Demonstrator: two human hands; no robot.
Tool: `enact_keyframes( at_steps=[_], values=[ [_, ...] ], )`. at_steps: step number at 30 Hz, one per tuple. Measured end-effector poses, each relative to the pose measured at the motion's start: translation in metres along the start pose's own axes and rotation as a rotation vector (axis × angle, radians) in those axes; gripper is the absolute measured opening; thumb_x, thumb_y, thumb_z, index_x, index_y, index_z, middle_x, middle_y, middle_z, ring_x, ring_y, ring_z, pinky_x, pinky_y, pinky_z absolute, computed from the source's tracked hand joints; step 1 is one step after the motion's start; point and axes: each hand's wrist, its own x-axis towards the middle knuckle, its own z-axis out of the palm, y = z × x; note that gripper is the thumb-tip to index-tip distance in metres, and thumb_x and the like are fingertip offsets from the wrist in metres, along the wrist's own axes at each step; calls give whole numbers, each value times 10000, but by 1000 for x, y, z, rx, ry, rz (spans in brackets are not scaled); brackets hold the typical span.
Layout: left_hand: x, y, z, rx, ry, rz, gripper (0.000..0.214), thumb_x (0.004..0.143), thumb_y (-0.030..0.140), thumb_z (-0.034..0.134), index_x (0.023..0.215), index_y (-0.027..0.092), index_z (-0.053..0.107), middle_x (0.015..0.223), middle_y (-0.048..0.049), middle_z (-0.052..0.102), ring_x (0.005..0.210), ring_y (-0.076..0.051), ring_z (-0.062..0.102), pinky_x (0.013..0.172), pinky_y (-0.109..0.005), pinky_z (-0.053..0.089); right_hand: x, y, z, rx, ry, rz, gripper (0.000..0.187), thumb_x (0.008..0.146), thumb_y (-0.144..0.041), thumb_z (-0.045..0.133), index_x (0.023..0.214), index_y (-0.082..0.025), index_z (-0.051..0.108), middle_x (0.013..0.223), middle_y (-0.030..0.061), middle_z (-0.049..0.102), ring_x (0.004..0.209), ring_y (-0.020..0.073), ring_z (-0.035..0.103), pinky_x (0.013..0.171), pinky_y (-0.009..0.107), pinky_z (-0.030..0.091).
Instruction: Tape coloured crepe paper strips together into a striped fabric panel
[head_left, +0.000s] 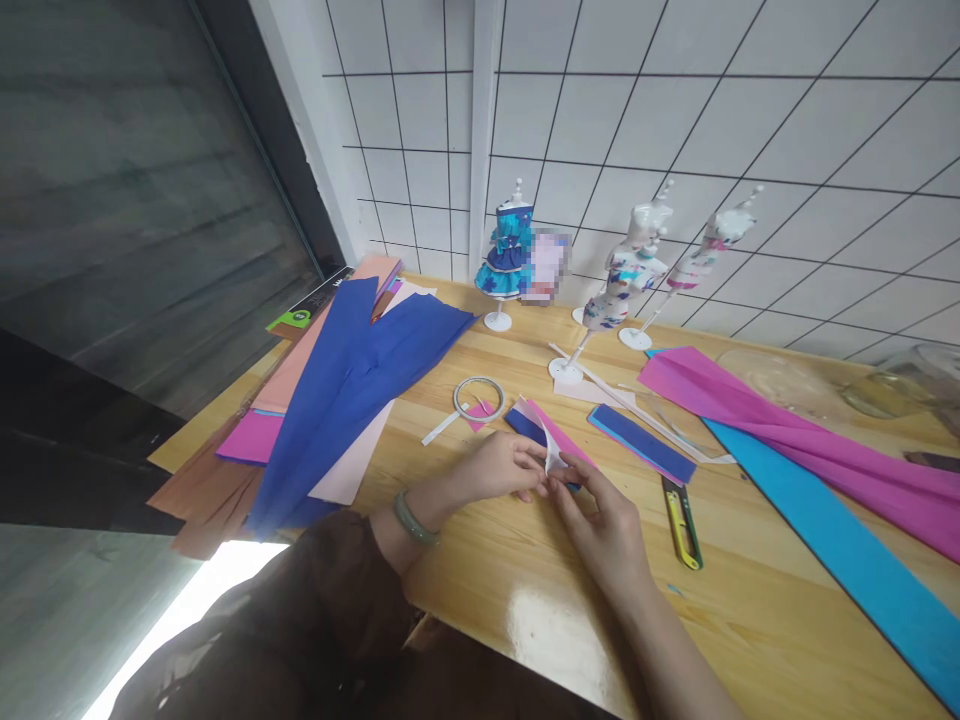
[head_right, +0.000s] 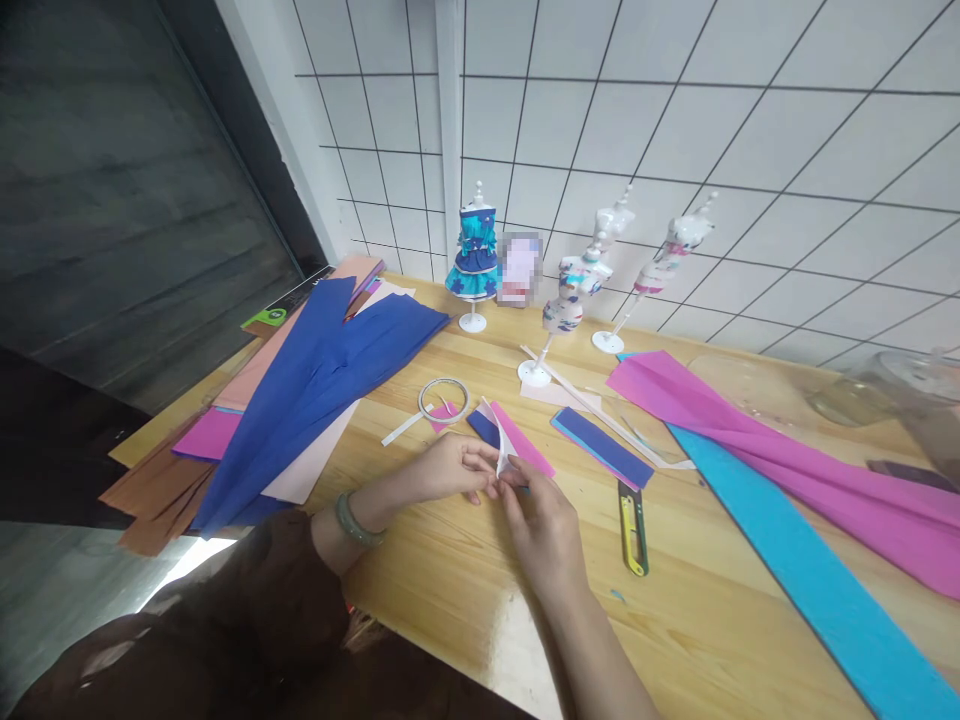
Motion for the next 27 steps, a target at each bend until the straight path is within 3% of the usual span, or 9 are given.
enact_keyframes(
  at_steps=[10,27],
  values=[
    [3,-5,-1,-18,-19,23,446,650,177,625,1085,86,579,751,-94,684,675,-169,648,542,-234,486,0,1,2,-8,-1,15,321,824,-293,520,1126,-189,546,857,58,692,755,191,652,626,311,532],
    [4,-7,-1,-18,-41,36,405,656,190,619,1051,107,603,753,-87,678,657,-150,641,529,-209,469,1,1,2,13,4,7,321,819,-307,535,1115,-184,543,857,60,699,783,193,663,730,341,526]
  ],
)
